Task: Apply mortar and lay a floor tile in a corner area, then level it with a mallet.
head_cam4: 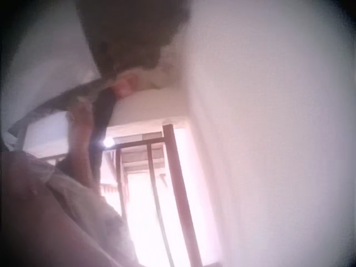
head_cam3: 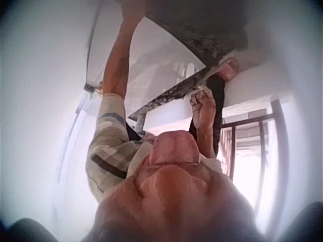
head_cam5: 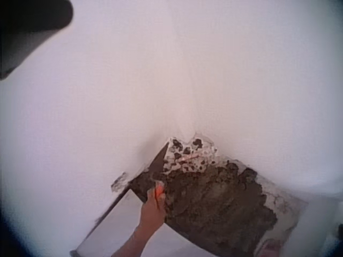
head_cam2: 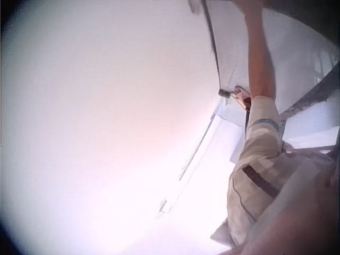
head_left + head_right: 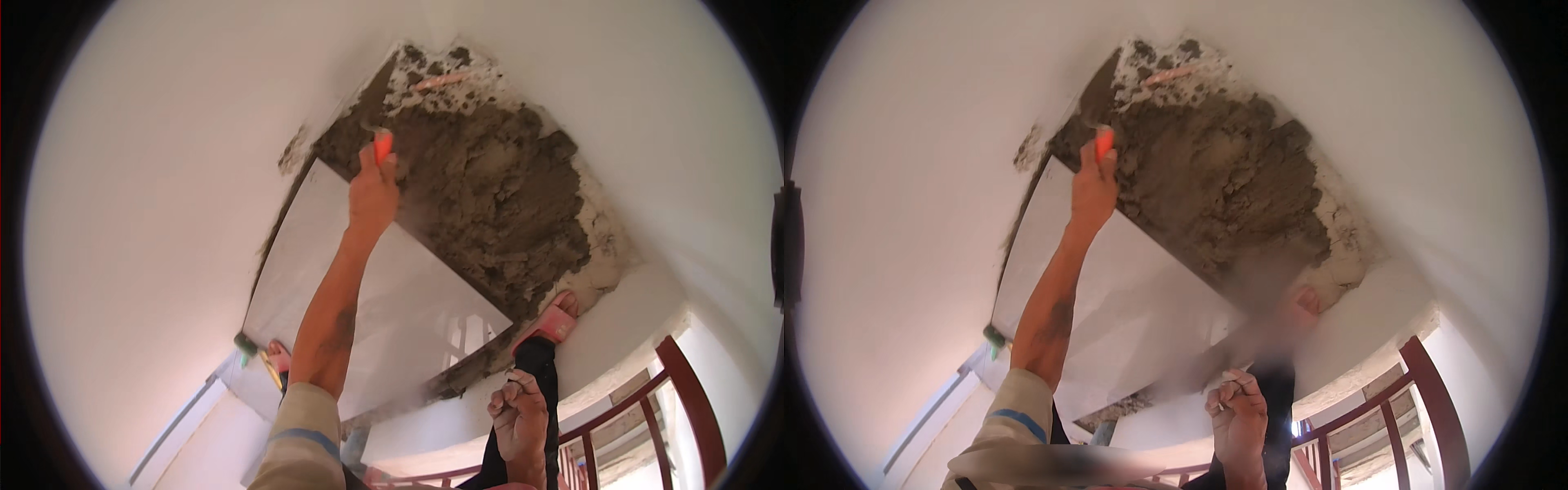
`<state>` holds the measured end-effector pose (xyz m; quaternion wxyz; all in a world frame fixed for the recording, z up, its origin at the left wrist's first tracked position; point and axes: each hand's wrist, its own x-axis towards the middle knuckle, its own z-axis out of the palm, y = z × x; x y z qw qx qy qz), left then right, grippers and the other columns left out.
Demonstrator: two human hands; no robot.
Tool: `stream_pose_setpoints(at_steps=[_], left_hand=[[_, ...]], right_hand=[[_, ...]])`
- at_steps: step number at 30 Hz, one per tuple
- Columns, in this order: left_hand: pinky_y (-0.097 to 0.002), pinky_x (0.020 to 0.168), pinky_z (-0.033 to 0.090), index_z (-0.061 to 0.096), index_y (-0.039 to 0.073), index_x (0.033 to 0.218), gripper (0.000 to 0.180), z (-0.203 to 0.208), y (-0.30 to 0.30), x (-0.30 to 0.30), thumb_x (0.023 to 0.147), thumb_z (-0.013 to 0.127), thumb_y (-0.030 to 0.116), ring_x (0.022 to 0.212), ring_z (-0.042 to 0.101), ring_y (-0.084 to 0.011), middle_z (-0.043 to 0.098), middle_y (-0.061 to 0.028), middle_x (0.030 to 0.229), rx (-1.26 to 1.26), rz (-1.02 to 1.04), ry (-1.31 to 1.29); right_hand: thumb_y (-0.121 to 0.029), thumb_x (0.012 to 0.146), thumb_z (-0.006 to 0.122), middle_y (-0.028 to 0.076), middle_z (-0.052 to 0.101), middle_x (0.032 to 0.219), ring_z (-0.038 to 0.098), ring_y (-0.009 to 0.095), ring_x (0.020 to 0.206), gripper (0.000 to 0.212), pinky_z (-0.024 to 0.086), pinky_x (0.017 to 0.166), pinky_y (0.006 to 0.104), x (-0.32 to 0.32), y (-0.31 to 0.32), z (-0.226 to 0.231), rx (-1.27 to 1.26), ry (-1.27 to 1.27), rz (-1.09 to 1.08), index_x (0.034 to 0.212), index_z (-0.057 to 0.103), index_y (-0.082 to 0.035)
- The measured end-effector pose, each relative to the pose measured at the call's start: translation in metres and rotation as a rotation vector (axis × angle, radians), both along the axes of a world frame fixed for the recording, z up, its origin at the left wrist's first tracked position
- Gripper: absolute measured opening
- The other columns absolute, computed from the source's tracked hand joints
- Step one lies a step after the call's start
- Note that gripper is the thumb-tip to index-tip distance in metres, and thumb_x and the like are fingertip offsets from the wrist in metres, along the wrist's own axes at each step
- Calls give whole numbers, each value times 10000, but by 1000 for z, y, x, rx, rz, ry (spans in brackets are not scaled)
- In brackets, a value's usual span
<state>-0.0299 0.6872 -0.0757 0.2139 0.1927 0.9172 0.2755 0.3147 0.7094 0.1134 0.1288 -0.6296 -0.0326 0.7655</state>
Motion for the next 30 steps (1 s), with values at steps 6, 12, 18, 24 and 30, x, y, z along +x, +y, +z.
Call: stream_pose_setpoints(at_steps=[6,12,18,24,30], left_hand=[[-553,694,492,400,45,1208,331,-29,19,-69,1016,442,311,818,630,-484,646,-289,905,13,-13,252],[-540,730,529,409,23,1137,339,-46,29,-69,1006,446,333,815,653,-475,653,-283,866,-277,-118,224],[-541,739,533,412,12,1149,370,-47,15,-93,998,450,348,817,653,-481,655,-286,863,-340,-176,220],[-541,725,533,430,4,1099,357,-42,9,-87,992,460,343,814,658,-469,654,-293,851,-285,-120,253],[-543,705,507,419,-10,1062,286,-2,2,-11,974,516,245,839,637,-481,633,-318,865,-32,-6,-34]], right_hand=[[63,872,469,26,537,769,542,187,732,272,451,685,300,-20,3,6,-34,-31,53,1085,617,-17],[59,868,473,33,538,777,535,190,727,270,448,686,311,-24,5,3,53,-40,113,1086,614,-13],[58,875,467,31,519,776,524,184,742,270,440,689,303,-32,-6,2,4,27,88,1096,609,-4],[17,890,491,28,540,779,563,192,722,243,450,657,311,-33,-11,1,64,83,150,1096,607,-42],[22,885,508,28,548,789,558,198,741,234,448,681,308,-37,-24,-12,-14,38,181,1077,625,-44]])
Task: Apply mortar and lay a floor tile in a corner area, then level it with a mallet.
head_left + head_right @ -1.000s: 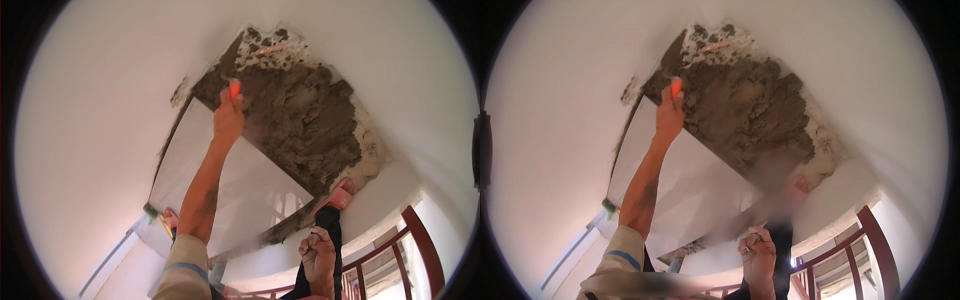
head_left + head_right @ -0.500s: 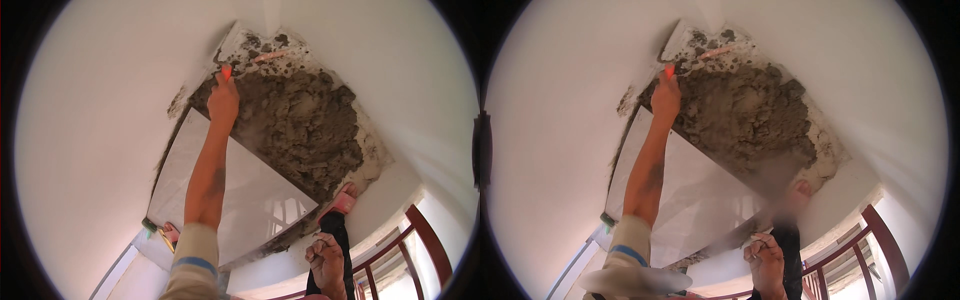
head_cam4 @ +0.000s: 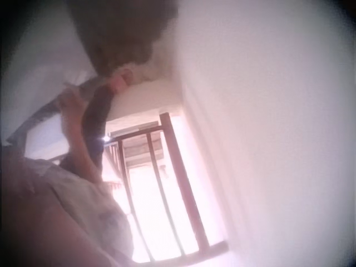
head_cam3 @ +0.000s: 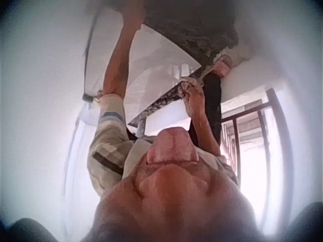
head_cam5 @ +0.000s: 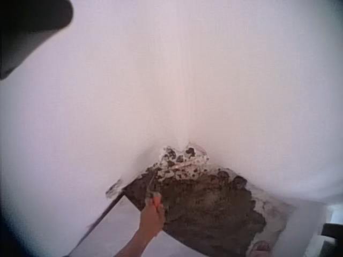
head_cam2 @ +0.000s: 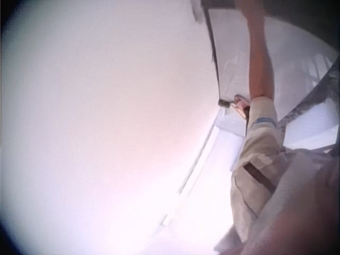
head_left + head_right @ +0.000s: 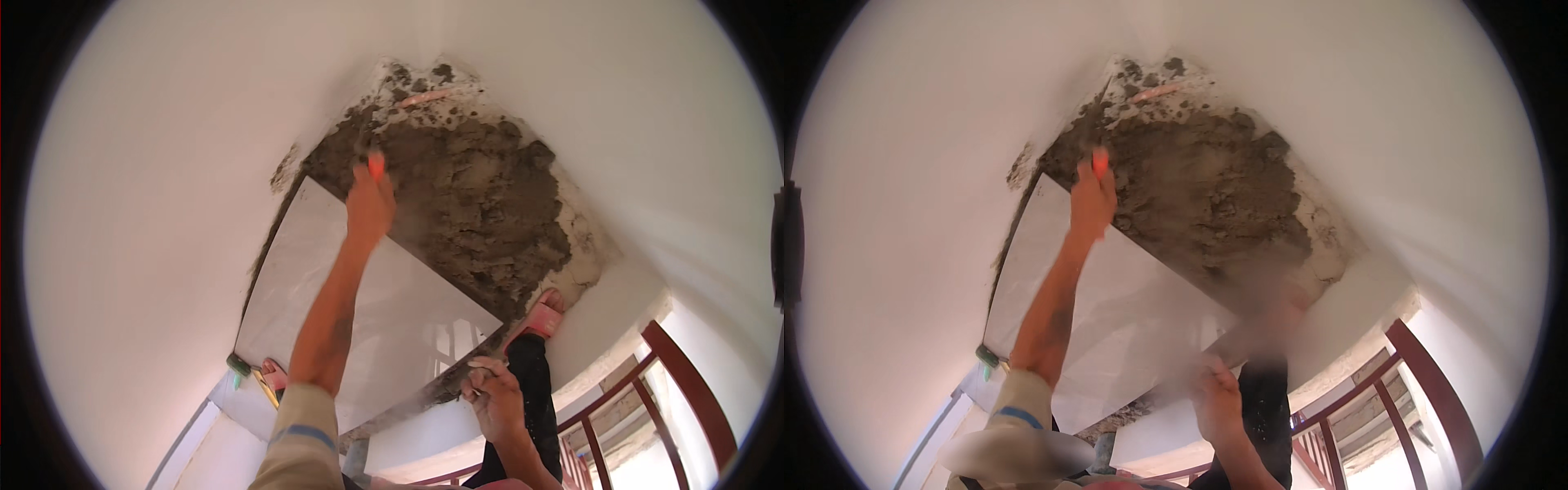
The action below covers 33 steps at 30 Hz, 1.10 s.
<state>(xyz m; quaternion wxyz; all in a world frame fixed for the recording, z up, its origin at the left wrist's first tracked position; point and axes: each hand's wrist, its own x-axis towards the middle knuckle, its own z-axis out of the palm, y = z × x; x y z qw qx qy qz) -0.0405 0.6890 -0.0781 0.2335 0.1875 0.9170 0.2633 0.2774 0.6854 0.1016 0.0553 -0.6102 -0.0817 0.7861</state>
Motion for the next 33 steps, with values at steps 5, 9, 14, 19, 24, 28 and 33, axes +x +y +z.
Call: stream_pose_setpoints(at_steps=[5,9,14,19,24,28,33], left_hand=[[-556,680,483,423,-14,1089,317,29,-8,122,982,515,270,811,614,-498,634,-298,885,234,-58,-190],[-528,602,519,473,31,1144,334,11,3,178,980,521,318,712,654,-437,675,-210,900,50,-131,-218],[-511,573,551,463,89,1156,270,-31,3,121,998,460,308,672,676,-364,619,-145,848,-269,-554,139],[-519,618,552,450,77,1167,253,-9,26,81,1000,431,266,742,666,-407,537,-183,1002,-309,-638,48],[-552,676,531,469,21,1125,332,-29,43,67,1006,428,328,797,641,-468,606,-243,928,-270,-492,-10],[-555,705,515,534,-39,999,471,-39,64,36,998,432,420,825,632,-494,638,-315,805,-52,-368,46],[-562,740,494,566,-61,950,521,-7,106,-15,987,436,442,848,622,-509,634,-332,858,-141,-266,-206]], right_hand=[[32,892,497,33,564,791,577,183,749,248,466,681,281,-4,-14,-10,90,21,161,1118,586,-19],[27,893,498,34,562,786,581,178,748,242,473,680,280,-3,-2,-7,53,36,77,1112,589,-21],[36,882,493,31,558,781,575,181,734,226,467,666,276,13,3,-21,228,-29,157,1076,595,-18],[38,880,486,30,557,780,576,180,730,227,467,674,284,25,11,-20,144,-1,17,1070,597,-17],[35,884,479,30,557,778,586,183,740,229,462,664,290,27,24,-7,-15,-16,-178,1074,597,-15],[42,883,468,30,557,776,589,184,744,240,462,665,289,29,27,-7,12,-14,-173,1077,597,-13],[43,884,480,27,554,773,580,180,736,236,453,661,279,24,36,1,-21,-17,-162,1076,602,-20]])
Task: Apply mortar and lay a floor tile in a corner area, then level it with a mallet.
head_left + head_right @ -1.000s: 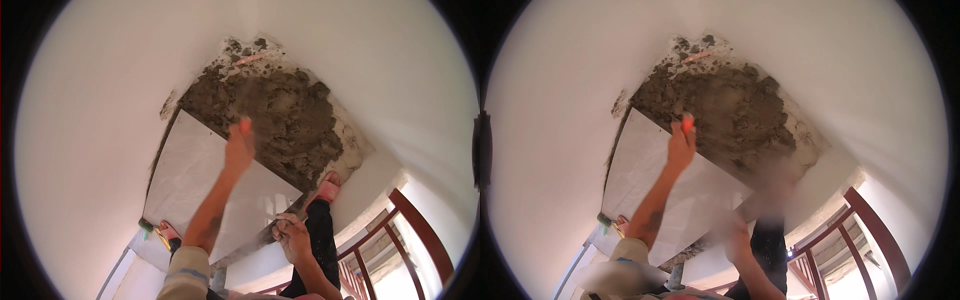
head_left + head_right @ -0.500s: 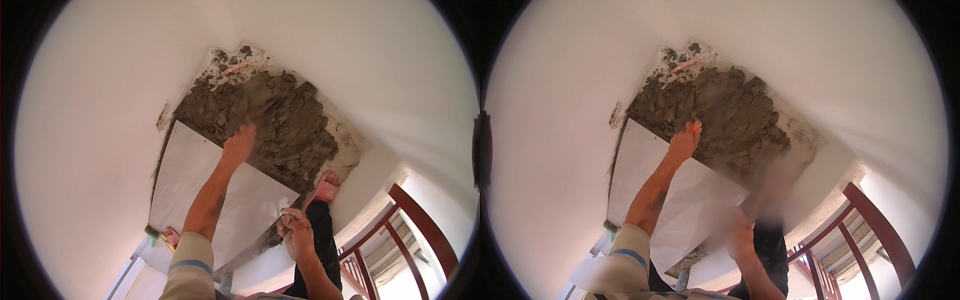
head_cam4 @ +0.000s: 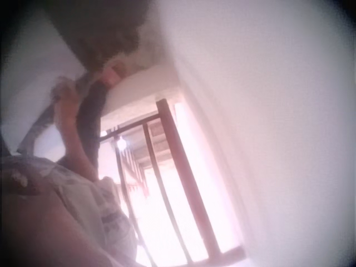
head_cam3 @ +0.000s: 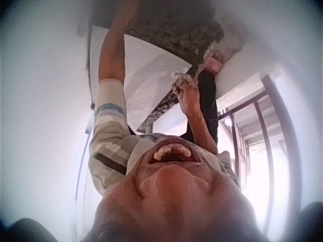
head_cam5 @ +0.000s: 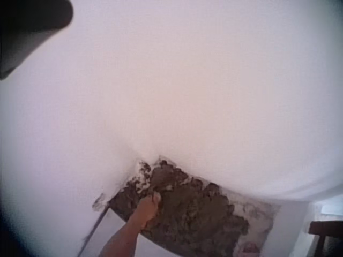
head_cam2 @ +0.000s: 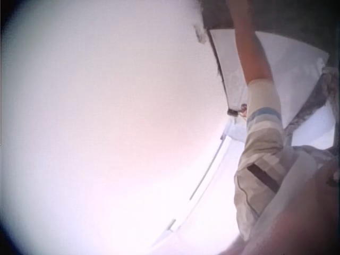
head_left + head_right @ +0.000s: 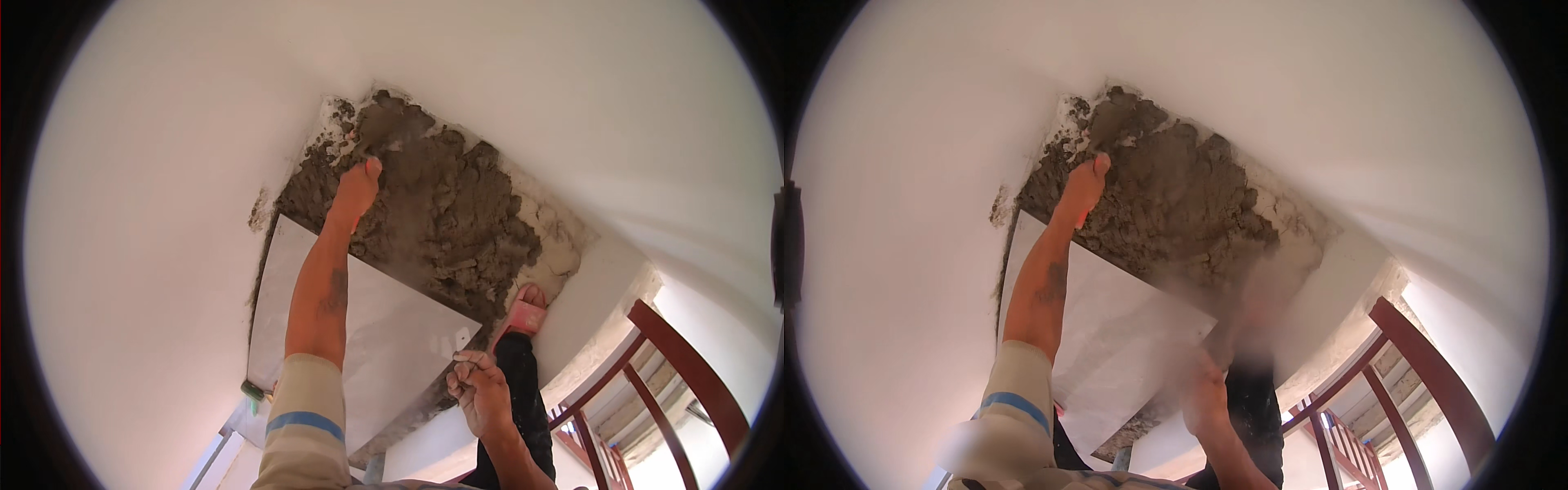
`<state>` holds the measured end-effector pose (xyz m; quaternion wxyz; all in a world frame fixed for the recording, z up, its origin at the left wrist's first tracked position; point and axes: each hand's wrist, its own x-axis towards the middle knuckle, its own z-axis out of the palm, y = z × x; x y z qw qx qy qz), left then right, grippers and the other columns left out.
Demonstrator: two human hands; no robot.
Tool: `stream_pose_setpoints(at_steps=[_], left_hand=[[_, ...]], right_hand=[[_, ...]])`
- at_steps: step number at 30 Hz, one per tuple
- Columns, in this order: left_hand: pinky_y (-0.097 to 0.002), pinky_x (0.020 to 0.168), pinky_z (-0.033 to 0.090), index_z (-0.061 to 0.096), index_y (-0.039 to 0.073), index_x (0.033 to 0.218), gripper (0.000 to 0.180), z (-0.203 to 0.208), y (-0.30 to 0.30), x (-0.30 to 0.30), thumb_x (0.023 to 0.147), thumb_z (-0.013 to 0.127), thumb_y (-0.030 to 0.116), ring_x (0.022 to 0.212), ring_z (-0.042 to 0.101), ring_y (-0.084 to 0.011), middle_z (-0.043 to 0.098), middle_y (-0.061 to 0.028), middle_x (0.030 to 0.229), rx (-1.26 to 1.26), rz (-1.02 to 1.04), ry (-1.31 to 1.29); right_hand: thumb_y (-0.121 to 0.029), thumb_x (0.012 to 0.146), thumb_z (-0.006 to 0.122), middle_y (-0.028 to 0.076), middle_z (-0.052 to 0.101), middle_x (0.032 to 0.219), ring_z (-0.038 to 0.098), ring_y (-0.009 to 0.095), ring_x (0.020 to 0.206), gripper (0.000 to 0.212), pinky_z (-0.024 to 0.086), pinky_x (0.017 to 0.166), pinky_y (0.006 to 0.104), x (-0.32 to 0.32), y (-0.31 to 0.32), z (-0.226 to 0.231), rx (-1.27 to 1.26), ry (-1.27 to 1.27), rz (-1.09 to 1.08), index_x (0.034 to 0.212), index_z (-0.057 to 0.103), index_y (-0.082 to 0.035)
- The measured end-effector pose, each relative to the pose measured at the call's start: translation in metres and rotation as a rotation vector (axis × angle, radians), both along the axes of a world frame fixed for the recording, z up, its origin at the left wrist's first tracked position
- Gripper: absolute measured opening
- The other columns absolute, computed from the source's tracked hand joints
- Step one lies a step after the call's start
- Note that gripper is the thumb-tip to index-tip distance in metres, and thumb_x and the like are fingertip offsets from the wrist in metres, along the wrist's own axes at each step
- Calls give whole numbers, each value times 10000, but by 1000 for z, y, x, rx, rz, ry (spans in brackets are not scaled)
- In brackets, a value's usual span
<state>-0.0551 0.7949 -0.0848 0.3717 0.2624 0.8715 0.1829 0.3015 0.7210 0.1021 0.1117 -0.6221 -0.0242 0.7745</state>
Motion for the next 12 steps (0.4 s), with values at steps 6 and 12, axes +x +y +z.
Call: stream_pose_setpoints(at_steps=[6,12], left_hand=[[-557,740,486,548,-69,1045,504,15,-17,21,987,442,420,871,611,-517,635,-328,893,77,19,154],[-544,784,510,487,-17,1255,517,-14,-43,-8,983,469,423,910,613,-521,587,-328,1125,-12,-193,344]], right_hand=[[37,888,480,15,545,769,574,176,738,240,446,665,274,-5,9,6,113,25,128,1076,604,-43],[8,902,506,13,545,776,578,175,750,214,454,682,284,-1,-3,12,-8,95,-5,1086,599,-48]])
